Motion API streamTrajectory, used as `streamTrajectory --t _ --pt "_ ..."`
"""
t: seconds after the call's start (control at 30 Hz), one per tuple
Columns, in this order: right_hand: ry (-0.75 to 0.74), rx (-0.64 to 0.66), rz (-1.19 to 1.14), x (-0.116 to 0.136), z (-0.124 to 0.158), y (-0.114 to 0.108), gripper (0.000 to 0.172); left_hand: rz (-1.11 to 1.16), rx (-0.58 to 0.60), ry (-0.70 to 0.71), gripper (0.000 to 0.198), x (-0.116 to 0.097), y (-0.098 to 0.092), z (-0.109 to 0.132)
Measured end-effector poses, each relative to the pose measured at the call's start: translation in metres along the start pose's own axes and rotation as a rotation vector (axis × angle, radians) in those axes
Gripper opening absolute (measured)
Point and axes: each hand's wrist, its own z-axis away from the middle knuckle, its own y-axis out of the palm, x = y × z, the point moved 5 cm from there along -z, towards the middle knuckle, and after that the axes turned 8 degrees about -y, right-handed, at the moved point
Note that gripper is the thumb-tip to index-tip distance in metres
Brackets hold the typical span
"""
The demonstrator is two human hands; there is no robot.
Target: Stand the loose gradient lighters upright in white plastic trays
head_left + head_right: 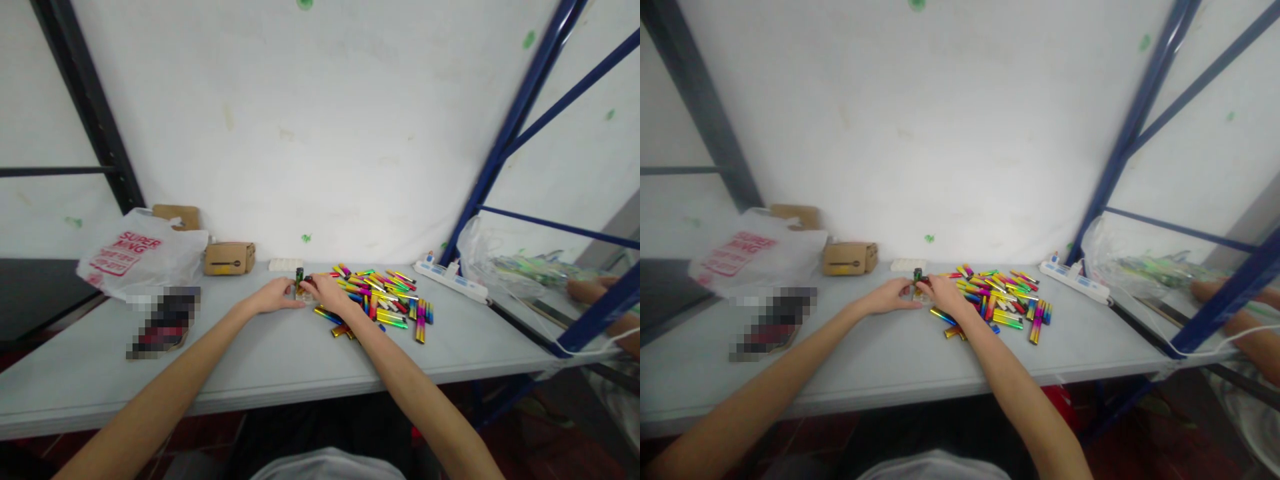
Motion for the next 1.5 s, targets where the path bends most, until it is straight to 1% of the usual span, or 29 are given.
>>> streamTrajectory --t 0.1,0.23,0.3,0.37,0.43,0.5,0.67,0.73,0.8,0.87,0.9,1.0,1.13,1.2,1.27,1.4,1.5 --pt "0.010 0.059 0.088 0.004 -0.002 0.003 0.038 0.011 -0.010 0.010 0.064 0.000 0.000 0.000" --pt "0.035 0.103 0.188 0.011 -0.005 0.005 0.042 -0.005 -0.011 0.011 0.062 0.001 0.001 -0.001" --pt "0.021 0.126 0.189 0.013 -0.006 0.006 0.040 -0.017 -0.008 0.009 0.061 0.002 0.001 -0.001" --pt "-0.010 0.135 0.134 0.011 -0.006 0.007 0.038 -0.030 -0.011 0.001 0.060 0.003 0.001 -0.002" --pt "-0.043 0.121 0.062 0.005 -0.003 0.003 0.041 -0.032 -0.017 -0.012 0.060 0.004 0.001 -0.002" --pt "-0.061 0.104 0.039 -0.005 0.002 -0.003 0.043 -0.024 -0.021 -0.021 0.061 0.004 0.001 -0.002" --pt "0.033 0.049 0.179 -0.050 0.014 -0.017 0.032 -0.044 -0.012 -0.028 0.064 0.005 0.001 -0.002" --pt "0.076 0.076 0.198 -0.066 0.015 -0.016 0.034 -0.052 -0.001 -0.029 0.064 0.006 0.001 -0.002" --pt "0.140 0.146 0.188 -0.078 0.014 -0.011 0.035 -0.055 0.005 -0.027 0.064 0.006 0.001 -0.002" --pt "0.210 0.208 0.174 -0.084 0.013 -0.006 0.035 -0.052 -0.001 -0.026 0.064 0.006 0.001 -0.002" --pt "0.238 0.219 0.175 -0.084 0.012 -0.005 0.036 -0.049 -0.004 -0.026 0.063 0.005 0.000 -0.002" --pt "0.264 0.206 0.190 -0.082 0.010 -0.006 0.037 -0.049 -0.002 -0.020 0.063 0.004 0.000 -0.002" --pt "0.281 0.213 0.192 -0.081 0.013 -0.009 0.027 -0.052 -0.004 -0.020 0.064 0.004 0.000 -0.002" --pt "0.270 0.175 0.186 -0.080 0.015 -0.012 0.027 -0.047 -0.005 -0.021 0.064 0.004 0.000 -0.002" --pt "0.249 0.096 0.157 -0.080 0.016 -0.017 0.029 -0.055 -0.001 -0.020 0.064 0.003 0.000 -0.002" --pt "0.211 -0.136 0.018 -0.081 0.017 -0.028 0.032 -0.078 0.012 -0.017 0.066 0.003 0.000 -0.002" --pt "0.240 -0.317 -0.145 -0.086 0.018 -0.035 0.033 -0.076 0.013 -0.018 0.066 0.003 0.000 -0.002"
